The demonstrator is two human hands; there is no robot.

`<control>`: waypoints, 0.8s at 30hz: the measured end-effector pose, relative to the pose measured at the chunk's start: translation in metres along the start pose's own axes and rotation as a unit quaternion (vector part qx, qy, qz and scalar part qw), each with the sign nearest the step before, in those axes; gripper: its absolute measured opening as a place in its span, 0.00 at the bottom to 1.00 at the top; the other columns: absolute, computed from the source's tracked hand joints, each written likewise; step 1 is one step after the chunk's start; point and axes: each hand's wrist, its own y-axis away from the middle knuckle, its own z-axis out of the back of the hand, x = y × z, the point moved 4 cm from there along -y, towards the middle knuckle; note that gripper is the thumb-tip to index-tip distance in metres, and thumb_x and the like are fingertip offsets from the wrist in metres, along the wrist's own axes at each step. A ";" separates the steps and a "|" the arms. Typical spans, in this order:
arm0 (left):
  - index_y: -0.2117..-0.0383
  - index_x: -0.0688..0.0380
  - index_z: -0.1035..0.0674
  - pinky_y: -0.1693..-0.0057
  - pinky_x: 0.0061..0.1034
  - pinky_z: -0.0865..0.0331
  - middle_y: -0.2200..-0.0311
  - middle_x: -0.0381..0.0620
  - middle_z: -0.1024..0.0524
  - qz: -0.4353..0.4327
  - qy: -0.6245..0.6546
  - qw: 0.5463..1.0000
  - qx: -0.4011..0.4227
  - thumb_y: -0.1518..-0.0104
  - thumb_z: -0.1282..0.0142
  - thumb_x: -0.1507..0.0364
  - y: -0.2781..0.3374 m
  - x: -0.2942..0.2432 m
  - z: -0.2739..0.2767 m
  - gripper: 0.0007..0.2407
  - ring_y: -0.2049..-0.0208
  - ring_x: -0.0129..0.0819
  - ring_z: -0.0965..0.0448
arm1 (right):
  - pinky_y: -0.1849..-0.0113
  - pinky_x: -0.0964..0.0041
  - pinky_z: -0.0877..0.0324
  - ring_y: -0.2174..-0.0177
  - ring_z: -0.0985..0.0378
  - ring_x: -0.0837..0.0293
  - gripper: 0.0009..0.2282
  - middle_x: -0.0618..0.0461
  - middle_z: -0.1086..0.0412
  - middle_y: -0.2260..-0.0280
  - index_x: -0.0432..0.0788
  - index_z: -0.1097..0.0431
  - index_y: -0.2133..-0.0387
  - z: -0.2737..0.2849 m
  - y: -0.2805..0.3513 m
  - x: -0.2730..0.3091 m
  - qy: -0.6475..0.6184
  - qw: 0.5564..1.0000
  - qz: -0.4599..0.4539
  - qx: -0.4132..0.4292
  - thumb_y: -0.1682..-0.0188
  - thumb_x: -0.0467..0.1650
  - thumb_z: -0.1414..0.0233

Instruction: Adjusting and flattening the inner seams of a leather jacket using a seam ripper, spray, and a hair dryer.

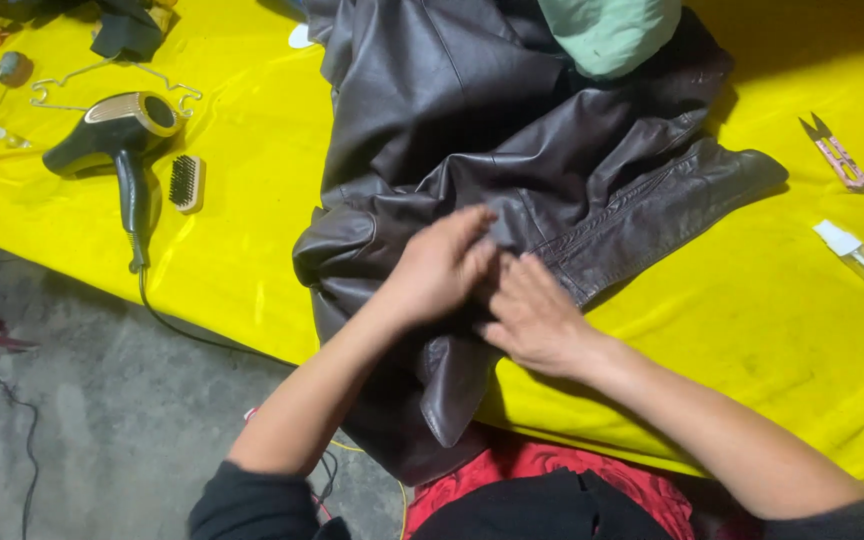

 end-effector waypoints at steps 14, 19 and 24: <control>0.28 0.58 0.48 0.27 0.53 0.68 0.28 0.66 0.55 0.036 -0.379 0.881 0.281 0.66 0.37 0.36 0.041 -0.019 -0.014 0.58 0.28 0.66 0.63 | 0.41 0.31 0.50 0.33 0.52 0.37 0.44 0.40 0.50 0.31 0.50 0.49 0.31 0.000 0.038 -0.026 0.071 0.977 -0.116 0.165 0.56 0.60 0.51; 0.29 0.58 0.47 0.27 0.53 0.67 0.29 0.67 0.55 0.024 -0.358 0.892 0.274 0.68 0.35 0.37 0.041 -0.018 -0.012 0.59 0.28 0.67 0.63 | 0.45 0.29 0.42 0.34 0.51 0.33 0.40 0.36 0.50 0.32 0.49 0.46 0.31 0.061 0.034 -0.098 0.090 0.885 -0.355 0.289 0.52 0.59 0.55; 0.33 0.59 0.38 0.31 0.58 0.51 0.34 0.64 0.41 -0.052 -0.316 0.923 0.213 0.59 0.31 0.47 0.044 -0.037 -0.013 0.46 0.31 0.65 0.49 | 0.47 0.37 0.36 0.40 0.36 0.33 0.38 0.32 0.36 0.41 0.41 0.42 0.33 0.075 0.032 -0.144 0.084 0.879 -0.428 0.190 0.47 0.55 0.56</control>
